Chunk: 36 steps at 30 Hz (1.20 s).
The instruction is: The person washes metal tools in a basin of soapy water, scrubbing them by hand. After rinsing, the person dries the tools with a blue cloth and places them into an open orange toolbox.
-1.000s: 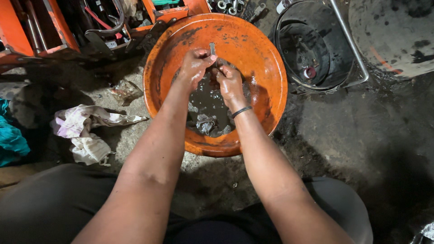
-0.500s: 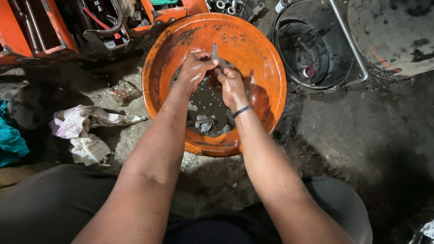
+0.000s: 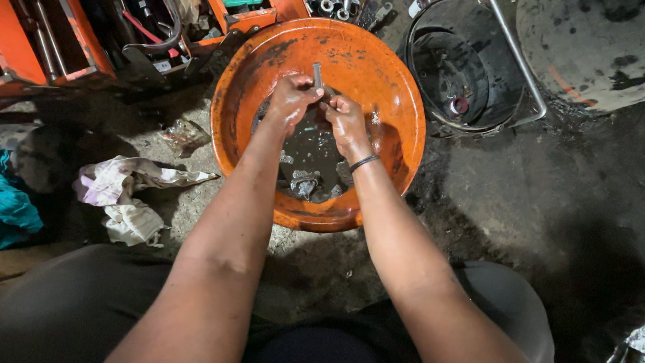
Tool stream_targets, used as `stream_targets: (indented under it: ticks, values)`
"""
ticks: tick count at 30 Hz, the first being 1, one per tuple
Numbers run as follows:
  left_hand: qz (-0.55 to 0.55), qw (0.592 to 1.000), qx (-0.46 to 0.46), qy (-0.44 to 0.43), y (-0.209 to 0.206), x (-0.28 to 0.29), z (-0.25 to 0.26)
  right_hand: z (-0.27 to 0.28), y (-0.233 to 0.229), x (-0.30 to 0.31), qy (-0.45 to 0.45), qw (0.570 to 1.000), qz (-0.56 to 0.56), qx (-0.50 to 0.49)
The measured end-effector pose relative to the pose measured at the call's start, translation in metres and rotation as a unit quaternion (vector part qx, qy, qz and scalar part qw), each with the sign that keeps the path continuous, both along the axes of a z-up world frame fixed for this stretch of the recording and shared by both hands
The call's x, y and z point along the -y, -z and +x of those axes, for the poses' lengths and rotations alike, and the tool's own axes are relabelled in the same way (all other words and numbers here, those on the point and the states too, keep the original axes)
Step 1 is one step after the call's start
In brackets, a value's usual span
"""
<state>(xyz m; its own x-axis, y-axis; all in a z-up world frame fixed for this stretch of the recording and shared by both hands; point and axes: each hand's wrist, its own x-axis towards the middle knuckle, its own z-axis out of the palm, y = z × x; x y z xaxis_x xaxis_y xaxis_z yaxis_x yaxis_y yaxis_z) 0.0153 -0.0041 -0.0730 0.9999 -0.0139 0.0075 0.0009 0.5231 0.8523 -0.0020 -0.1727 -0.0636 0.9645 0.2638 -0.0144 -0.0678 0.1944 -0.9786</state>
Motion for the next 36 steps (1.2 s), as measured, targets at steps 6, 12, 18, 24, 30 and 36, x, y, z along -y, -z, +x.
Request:
stream_targets:
  ticks: [6,12,18,24,30,36]
  values:
    - [0.161,0.985,-0.013,-0.058,-0.021,0.015,-0.016,-0.007,-0.001,-0.005,0.038,0.998,-0.021,-0.034]
    - [0.159,0.980,-0.074,-0.099,-0.022,0.016,-0.024,-0.020,-0.010,-0.006,-0.005,0.995,-0.100,-0.008]
    - [0.208,0.967,-0.056,-0.135,-0.013,0.018,-0.023,-0.020,0.001,-0.008,0.010,0.995,-0.098,0.020]
    - [0.360,0.909,-0.075,-0.193,-0.008,0.013,-0.031,-0.023,0.001,-0.016,-0.022,0.986,-0.122,-0.115]
    - [0.399,0.891,-0.108,-0.187,0.003,0.009,-0.024,-0.008,0.019,-0.026,0.018,0.978,-0.192,-0.081]
    - [0.588,0.793,-0.154,-0.051,0.008,0.004,-0.034,0.045,-0.015,0.007,0.012,0.992,-0.010,-0.124]
